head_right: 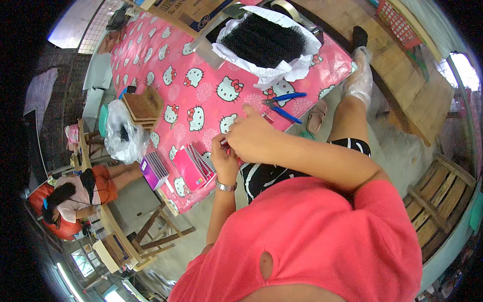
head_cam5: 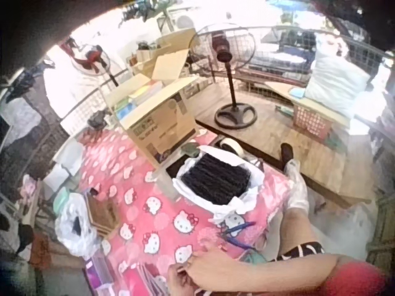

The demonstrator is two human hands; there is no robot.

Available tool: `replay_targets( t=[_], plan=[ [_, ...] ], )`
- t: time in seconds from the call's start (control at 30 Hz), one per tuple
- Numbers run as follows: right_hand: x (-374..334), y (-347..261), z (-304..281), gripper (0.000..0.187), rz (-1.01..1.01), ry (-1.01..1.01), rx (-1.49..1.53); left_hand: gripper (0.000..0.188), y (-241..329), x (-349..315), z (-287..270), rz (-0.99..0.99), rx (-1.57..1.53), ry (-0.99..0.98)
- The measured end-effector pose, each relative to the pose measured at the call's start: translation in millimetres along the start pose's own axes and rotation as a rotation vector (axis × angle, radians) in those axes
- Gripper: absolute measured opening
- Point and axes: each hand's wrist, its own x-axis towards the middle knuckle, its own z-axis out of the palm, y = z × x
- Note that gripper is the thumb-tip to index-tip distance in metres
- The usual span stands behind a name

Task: The person cuts a plastic spiral coil with pliers and threads it through the pre-punched holes of small pink notebook covers and pages to assemble them.

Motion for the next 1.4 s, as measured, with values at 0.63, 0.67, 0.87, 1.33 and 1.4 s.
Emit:
replay_targets(
  t=[0.63,0.67,0.87,1.33,1.4],
  plan=[
    [-77.0,75.3,63.1,0.061,0.410,0.284,-0.044,0.018,-21.3,-13.5,-12.0,-0.188,-0.239,0.159],
    [-78.8,69.4,64.4,0.061,0.409,0.286,-0.042,0.018,-21.8,-12.4,-12.6,-0.184,-0.189,0.154],
    [-84.8,16.9,50.1,0.057,0.189,0.678,0.496,0.011,-14.6,-13.4,-9.8,-0.096,-0.235,0.099],
    [-44.6,-11.6,56.1,0.056,-0.001,0.440,0.295,0.022,-26.0,-17.0,-6.9,-0.109,-0.348,0.142],
    [-45.2,-13.0,54.3,0.054,-0.012,0.445,0.260,0.021,-26.7,-16.1,-7.5,-0.111,-0.308,0.142]
  ],
)
